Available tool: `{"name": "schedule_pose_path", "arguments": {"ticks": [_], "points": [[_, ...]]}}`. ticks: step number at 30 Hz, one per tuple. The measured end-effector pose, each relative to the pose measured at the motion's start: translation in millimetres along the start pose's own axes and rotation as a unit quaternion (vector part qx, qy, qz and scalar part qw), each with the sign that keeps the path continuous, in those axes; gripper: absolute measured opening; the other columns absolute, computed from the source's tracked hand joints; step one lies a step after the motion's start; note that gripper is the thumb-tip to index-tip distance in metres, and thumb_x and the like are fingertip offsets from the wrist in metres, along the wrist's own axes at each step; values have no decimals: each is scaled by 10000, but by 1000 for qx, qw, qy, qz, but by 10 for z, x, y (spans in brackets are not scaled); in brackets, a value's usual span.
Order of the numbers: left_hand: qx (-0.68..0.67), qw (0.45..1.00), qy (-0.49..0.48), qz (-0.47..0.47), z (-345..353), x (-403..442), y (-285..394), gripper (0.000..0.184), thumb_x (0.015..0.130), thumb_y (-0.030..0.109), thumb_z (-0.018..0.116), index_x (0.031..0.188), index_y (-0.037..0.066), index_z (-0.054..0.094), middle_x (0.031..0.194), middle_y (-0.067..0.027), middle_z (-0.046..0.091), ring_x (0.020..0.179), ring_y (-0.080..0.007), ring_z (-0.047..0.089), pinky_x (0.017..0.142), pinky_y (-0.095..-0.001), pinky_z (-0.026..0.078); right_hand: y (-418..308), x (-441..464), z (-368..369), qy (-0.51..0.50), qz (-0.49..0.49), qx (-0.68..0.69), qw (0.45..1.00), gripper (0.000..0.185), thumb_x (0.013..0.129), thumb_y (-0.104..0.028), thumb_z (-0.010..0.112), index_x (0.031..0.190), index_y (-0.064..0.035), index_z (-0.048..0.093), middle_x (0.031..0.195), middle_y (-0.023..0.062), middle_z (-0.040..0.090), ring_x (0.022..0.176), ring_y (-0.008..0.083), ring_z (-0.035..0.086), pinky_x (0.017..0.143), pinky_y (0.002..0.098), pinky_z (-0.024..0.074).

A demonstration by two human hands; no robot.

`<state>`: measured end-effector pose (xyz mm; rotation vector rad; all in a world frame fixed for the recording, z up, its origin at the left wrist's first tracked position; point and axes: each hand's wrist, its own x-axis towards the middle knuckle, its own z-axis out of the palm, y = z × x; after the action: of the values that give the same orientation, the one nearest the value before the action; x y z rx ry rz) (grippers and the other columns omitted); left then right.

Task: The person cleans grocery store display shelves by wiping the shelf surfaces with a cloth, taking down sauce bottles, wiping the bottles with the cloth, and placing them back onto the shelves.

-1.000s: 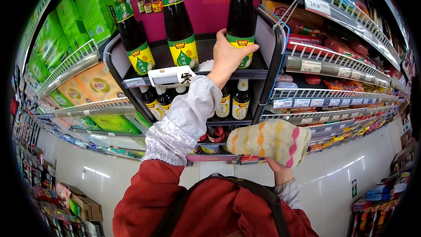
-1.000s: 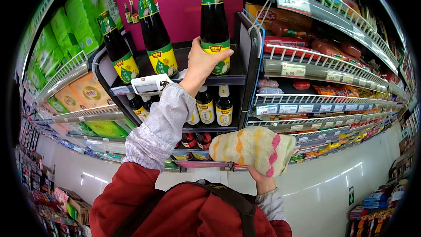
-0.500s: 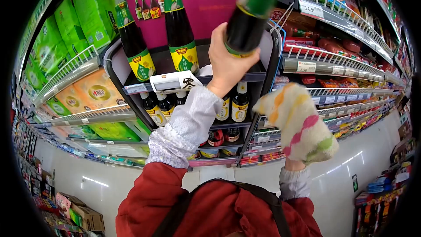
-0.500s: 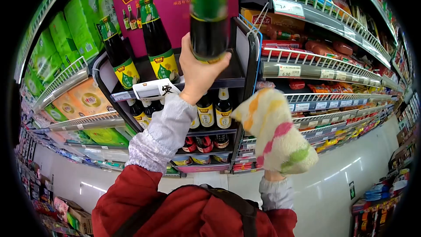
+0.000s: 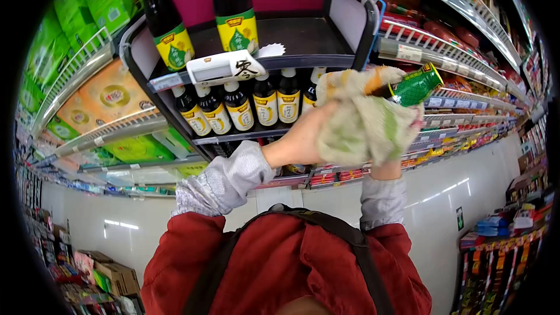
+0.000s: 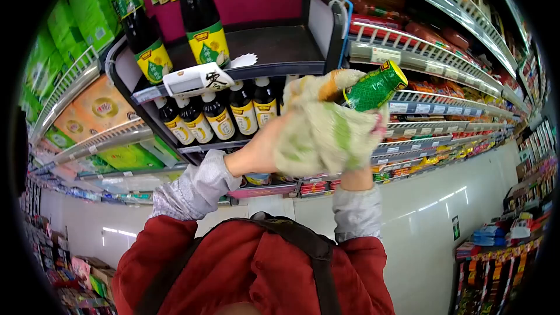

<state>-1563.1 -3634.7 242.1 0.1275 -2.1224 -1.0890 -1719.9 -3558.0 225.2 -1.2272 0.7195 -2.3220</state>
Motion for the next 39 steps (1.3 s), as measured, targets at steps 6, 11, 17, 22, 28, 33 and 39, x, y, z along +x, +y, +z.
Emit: {"name": "schedule_pose_path", "arguments": {"ticks": [6,11,17,22,28,33,39], "points": [[-388,888,-182,-165,-1,-350,-9,958,602,195,849,1414,48,362,1392,-100,432,1309,-221,364,1071,-298,297,-34,-357,-144,-17,64,12,998,577,958,-447,456,1395,-93,331,1346,112,455,1205,260,494,1033,427,417],[-218,970,-59,84,21,-244,8,966,600,214,848,1409,25,354,1357,-117,474,1295,-221,392,1081,-307,283,-79,-236,-71,-12,69,54,996,580,963,-460,436,1395,-90,325,1342,118,454,1194,261,505,1019,424,435],[92,980,-52,-166,49,-460,92,687,557,270,784,1116,-3,494,932,-221,634,850,-390,633,750,-418,508,-208,5,33,50,-20,-161,986,500,938,-356,541,1328,-73,406,1250,127,537,1139,262,549,975,402,477],[153,979,-9,-137,82,-657,16,729,565,262,797,1166,-1,479,972,-196,648,876,-333,656,773,-387,516,-32,-46,-197,35,29,45,998,516,919,-336,573,1322,-51,420,1255,136,537,1136,273,550,990,419,460],[34,993,-28,-112,-89,-783,8,701,556,254,791,1131,-11,490,932,-195,635,852,-367,634,740,-414,506,53,-131,-468,-22,107,23,994,551,949,-338,520,1404,-107,312,1343,129,456,1209,266,493,1012,426,437],[168,978,-22,-122,-143,-951,-82,679,555,263,785,1119,-7,523,939,-193,630,853,-375,624,749,-409,506,-104,-132,-39,120,125,33,984,530,954,-294,509,1399,-77,321,1313,155,479,1179,270,522,996,411,453],[125,987,43,-94,-232,-1090,-66,669,560,269,774,1132,10,540,1012,-174,631,927,-374,612,784,-411,503,86,-74,-63,-137,-118,-463,868,509,944,-272,540,1380,-74,367,1395,125,417,1232,269,475,1025,407,419]]}}
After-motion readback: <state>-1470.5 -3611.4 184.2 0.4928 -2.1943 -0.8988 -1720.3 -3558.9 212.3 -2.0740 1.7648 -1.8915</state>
